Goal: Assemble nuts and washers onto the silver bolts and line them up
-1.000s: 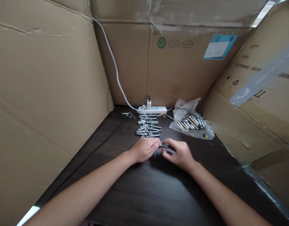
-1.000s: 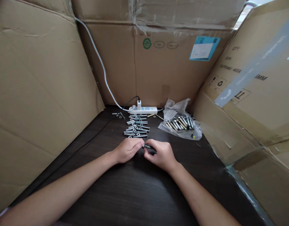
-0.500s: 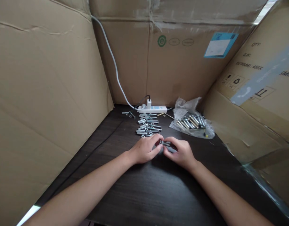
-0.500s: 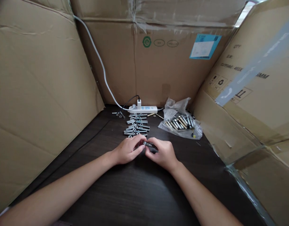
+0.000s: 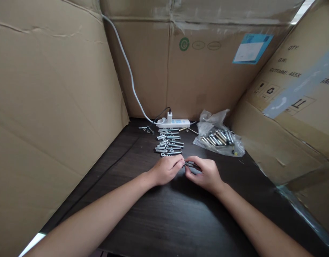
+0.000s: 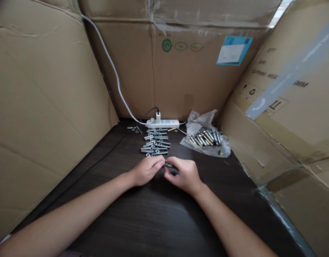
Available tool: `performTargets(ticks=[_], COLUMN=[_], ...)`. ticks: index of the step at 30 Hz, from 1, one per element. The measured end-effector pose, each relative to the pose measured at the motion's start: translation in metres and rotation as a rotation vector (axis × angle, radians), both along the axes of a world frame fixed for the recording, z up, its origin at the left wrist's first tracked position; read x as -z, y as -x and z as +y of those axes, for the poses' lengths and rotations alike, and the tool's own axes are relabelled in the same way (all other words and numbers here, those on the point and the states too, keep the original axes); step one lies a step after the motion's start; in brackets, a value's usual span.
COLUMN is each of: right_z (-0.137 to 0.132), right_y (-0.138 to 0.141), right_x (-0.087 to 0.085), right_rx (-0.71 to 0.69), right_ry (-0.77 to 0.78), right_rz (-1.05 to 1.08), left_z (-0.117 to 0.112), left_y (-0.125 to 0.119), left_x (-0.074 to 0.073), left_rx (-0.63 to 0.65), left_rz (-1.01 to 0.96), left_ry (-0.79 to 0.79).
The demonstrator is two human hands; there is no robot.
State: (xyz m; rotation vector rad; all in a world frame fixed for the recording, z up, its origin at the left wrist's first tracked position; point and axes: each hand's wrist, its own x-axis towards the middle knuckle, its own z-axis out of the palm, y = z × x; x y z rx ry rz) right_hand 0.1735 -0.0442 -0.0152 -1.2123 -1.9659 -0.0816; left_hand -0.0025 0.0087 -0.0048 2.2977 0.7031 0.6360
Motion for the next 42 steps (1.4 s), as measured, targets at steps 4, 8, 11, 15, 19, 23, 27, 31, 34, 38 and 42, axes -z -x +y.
performTargets(ticks=[4, 8, 11, 15, 19, 23, 27, 31, 34, 38, 42], right_z=[0.0, 0.0, -0.001, -0.001, -0.001, 0.0, 0.001, 0.001, 0.001, 0.0, 0.0], right_y=[0.0, 0.0, 0.0, 0.0, 0.0, 0.0, -0.001, -0.001, -0.001, -0.001, 0.0], right_x=[0.0, -0.001, -0.001, -0.003, -0.004, -0.004, -0.003, -0.002, -0.002, -0.002, -0.002], right_rx=[0.002, -0.007, -0.004, -0.025, -0.045, -0.065, -0.106, -0.1, -0.068, -0.023, -0.01], right_ry=[0.004, 0.003, -0.016, -0.012, 0.017, 0.04, 0.042, 0.019, -0.016, -0.036, -0.035], right_rz=[0.013, 0.02, 0.017, -0.012, -0.024, -0.017, -0.009, -0.016, -0.006, 0.007, -0.004], left_z=[-0.003, -0.004, -0.003, 0.001, 0.003, 0.004, 0.005, 0.004, 0.002, -0.001, 0.0], left_y=[0.003, 0.004, 0.003, -0.001, -0.002, -0.003, -0.003, -0.002, 0.001, 0.003, 0.002], left_x=[-0.006, -0.008, -0.004, 0.002, 0.007, 0.008, 0.008, 0.005, 0.002, -0.002, 0.0], left_rx=[0.008, 0.014, 0.023, 0.033, 0.027, 0.027, 0.026, 0.055, 0.045, 0.042, 0.036], left_rz=[-0.004, 0.014, -0.007, -0.01, -0.027, -0.052, -0.054, -0.06, -0.091, -0.09, -0.063], left_ry=[-0.007, -0.03, -0.04, -0.006, 0.029, 0.067, 0.103, 0.122, 0.107, 0.087, 0.061])
